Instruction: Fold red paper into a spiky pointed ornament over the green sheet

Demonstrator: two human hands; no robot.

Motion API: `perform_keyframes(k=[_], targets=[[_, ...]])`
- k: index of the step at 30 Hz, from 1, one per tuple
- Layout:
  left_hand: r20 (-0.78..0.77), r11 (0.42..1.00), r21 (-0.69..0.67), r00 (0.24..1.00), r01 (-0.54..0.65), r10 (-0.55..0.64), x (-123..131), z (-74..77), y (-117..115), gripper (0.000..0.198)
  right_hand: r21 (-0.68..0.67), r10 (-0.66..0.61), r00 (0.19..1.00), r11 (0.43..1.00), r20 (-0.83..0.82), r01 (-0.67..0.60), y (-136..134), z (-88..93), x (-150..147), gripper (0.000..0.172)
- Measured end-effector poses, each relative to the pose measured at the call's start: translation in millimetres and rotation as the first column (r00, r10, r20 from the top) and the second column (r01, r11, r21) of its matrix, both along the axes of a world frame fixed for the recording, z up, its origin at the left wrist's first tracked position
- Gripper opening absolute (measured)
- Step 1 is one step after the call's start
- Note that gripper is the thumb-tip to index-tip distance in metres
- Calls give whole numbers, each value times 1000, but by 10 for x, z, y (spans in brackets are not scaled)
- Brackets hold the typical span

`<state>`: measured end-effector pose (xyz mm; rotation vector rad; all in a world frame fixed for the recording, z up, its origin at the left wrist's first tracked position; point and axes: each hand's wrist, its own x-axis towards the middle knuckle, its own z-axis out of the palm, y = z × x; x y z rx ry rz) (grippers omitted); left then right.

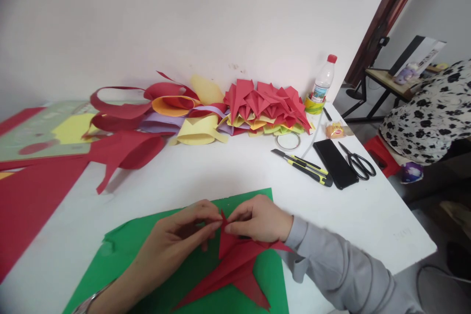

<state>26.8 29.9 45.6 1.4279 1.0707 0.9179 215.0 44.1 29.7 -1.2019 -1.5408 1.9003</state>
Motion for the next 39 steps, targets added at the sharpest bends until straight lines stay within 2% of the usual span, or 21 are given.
perform_keyframes(k=[3, 6, 10, 13, 17, 20, 26, 29, 39], targets=[[-10, 997, 48, 999, 54, -54, -52, -39, 17, 8, 1, 9, 1000, 1000, -7, -9, 7, 39, 9, 15], [-82, 977, 185, 992, 106, -92, -96, -65, 35, 14, -15, 9, 1000, 1000, -9, -9, 7, 70, 7, 11], [-221, 884, 435, 972, 169, -77, -121, -65, 44, 23, -20, -9, 1000, 1000, -13, 9, 3, 81, 5, 10], [-294, 830, 508, 952, 230, -84, -135, -75, 31, 26, -21, -17, 1000, 1000, -20, 16, 5, 64, 13, 10], [-328, 788, 558, 941, 259, -77, -158, -102, 16, 29, -1, -11, 999, 1000, -38, 11, 6, 30, 25, 14], [-324, 783, 569, 944, 251, -67, -157, -105, 18, 29, -5, -24, 999, 1000, -48, 24, 2, 14, 26, 17], [-262, 837, 510, 963, 197, -66, -127, -72, 31, 26, -20, -27, 998, 999, -58, 26, 0, 25, 25, 15], [-256, 846, 502, 965, 182, -56, -117, -58, 28, 23, -22, -22, 997, 1000, -75, 21, 2, 30, 26, 10], [-259, 786, 585, 965, 200, -52, -74, -94, -5, 27, -52, -15, 996, 999, -83, 11, 1, 65, 10, 7]])
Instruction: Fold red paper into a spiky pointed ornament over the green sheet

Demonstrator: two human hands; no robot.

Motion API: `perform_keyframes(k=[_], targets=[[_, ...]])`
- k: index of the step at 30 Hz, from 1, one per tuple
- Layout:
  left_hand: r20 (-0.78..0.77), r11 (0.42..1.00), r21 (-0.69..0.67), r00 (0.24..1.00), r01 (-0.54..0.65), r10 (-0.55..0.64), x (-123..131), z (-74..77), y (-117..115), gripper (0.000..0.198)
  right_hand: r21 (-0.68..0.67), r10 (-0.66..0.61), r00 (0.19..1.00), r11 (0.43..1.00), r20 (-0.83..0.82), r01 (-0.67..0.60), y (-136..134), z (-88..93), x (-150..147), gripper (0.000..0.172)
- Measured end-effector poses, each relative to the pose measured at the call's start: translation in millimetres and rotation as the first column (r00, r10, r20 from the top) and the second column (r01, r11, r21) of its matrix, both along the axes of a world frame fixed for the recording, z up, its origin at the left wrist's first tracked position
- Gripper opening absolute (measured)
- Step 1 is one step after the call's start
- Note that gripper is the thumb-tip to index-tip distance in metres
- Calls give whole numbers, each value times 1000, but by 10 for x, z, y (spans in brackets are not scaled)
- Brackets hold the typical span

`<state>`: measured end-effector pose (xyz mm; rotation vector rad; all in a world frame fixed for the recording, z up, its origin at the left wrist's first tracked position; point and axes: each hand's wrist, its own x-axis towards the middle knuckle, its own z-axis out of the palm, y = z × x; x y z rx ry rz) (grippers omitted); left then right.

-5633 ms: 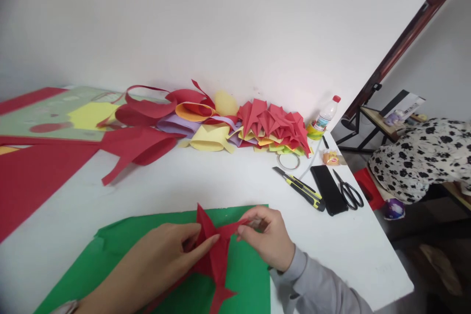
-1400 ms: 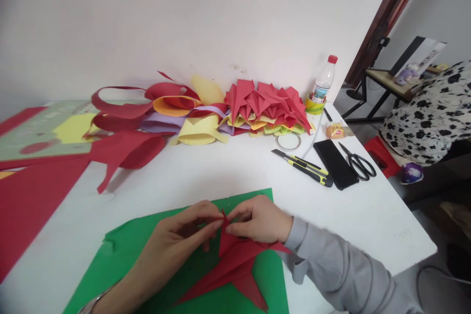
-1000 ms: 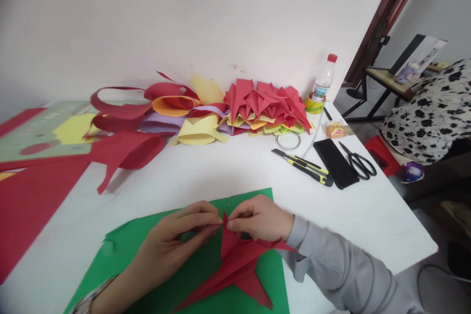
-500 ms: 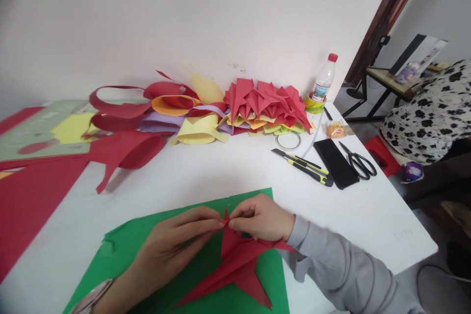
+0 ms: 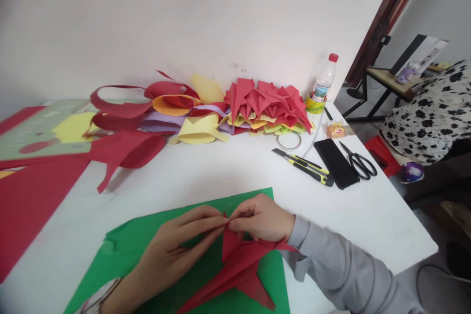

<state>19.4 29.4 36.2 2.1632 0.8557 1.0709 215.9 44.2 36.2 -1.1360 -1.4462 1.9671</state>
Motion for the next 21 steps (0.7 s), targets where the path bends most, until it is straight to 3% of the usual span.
perform_keyframes(k=[6, 11, 16, 21], targets=[[22, 998, 33, 998, 51, -52, -38, -39, 49, 29, -18, -24, 1000, 1000, -13, 24, 6, 6, -11, 8], [18, 995, -40, 996, 90, -89, -31, 14, 55, 26, -24, -22, 1000, 999, 16, 22, 8, 19, -22, 7], [32, 998, -27, 998, -49, 50, 66, 17, -33, 7, 6, -25, 997, 1000, 73, 24, -3, 24, -39, 10], [20, 982, 112, 988, -154, 153, 83, -10, -86, 17, 10, -32, 997, 999, 75, 31, -9, 19, -36, 10]])
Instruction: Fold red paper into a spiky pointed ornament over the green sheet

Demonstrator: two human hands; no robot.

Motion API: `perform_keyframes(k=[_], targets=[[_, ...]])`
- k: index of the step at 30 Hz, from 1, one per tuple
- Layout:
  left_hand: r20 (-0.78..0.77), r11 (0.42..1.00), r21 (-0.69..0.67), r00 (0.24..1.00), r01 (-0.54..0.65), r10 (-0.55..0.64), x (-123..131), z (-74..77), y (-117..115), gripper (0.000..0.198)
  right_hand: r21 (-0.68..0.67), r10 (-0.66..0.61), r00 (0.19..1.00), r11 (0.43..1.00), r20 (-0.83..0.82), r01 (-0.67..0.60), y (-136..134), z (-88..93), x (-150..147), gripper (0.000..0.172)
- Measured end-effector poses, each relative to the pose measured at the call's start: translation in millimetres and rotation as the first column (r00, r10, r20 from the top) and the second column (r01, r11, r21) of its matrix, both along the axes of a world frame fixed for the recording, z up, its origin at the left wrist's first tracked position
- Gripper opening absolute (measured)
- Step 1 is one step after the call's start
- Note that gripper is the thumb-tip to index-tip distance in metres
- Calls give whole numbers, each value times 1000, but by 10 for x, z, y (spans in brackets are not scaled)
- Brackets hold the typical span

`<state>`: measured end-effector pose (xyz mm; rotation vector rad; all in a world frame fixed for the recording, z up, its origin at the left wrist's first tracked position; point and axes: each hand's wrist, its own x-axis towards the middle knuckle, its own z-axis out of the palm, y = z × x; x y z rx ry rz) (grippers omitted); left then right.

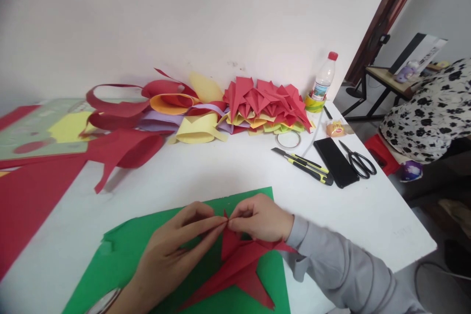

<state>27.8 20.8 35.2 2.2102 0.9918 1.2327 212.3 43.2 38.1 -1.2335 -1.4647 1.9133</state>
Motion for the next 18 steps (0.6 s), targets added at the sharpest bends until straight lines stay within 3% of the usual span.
perform_keyframes(k=[3, 7, 12, 18], targets=[[12, 996, 14, 996, 87, -87, -30, 22, 23, 25, -3, 21, 1000, 1000, -9, -21, 0, -11, 12, 9], [23, 967, -124, 975, 223, -222, -86, 52, 86, 25, -5, 56, 997, 998, -61, -57, 14, -17, 33, 7], [59, 935, -265, 972, 236, -228, -132, 41, 156, 21, -22, 121, 981, 992, -153, -126, 29, 4, 66, 9], [42, 940, -127, 948, 318, -315, -163, 27, 169, 29, -3, 87, 987, 996, -139, -88, 21, -19, 82, 12]])
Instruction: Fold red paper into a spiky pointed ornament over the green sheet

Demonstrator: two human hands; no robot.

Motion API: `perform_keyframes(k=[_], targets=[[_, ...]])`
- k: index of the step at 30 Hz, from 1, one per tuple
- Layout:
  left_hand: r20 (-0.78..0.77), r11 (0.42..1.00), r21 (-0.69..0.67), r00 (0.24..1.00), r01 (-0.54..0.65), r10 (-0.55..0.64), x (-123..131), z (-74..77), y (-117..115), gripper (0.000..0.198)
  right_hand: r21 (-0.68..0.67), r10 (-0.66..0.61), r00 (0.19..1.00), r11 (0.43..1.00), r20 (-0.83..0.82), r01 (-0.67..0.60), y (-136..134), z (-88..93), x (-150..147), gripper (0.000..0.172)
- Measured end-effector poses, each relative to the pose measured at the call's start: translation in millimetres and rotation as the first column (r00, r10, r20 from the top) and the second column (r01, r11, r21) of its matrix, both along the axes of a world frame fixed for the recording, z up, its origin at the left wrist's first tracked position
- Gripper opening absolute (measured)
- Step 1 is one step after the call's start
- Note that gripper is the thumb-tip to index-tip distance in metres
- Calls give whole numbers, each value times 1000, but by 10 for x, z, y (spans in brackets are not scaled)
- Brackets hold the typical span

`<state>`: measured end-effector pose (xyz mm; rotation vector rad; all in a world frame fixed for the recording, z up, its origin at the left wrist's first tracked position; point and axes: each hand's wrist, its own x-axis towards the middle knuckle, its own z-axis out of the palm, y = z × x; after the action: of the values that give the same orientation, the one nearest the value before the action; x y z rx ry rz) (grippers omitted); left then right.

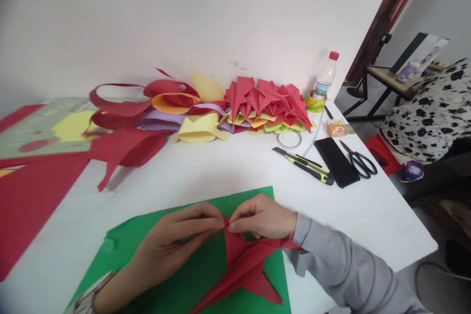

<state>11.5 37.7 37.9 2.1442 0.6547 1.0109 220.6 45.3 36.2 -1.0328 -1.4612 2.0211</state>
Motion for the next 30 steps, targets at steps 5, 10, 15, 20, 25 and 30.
perform_keyframes(k=[5, 10, 15, 20, 25, 30], targets=[[-17, 998, 67, 1000, -10, 11, -1, 10, -19, 31, 8, -10, 1000, 1000, 2, 10, -3, -7, -8, 13], [-13, 986, -131, 994, -107, 106, 90, 31, -59, 20, 40, -9, 1000, 999, 27, 7, -12, -4, -16, 11], [20, 842, -503, 971, -195, 237, 178, -11, -103, 21, 75, 9, 999, 997, 53, -13, -24, -9, -21, 10], [20, 633, -756, 960, -168, 279, 194, 27, -109, 25, 83, 16, 998, 996, 62, -22, -24, -12, -21, 9], [-67, 507, -849, 982, -149, 178, 176, 96, -96, 28, 81, 36, 997, 996, 72, -42, -15, 2, -8, 8], [-80, 471, -871, 987, -138, 141, 173, 97, -84, 31, 83, 35, 992, 996, 117, -44, -14, 19, -12, 9]])
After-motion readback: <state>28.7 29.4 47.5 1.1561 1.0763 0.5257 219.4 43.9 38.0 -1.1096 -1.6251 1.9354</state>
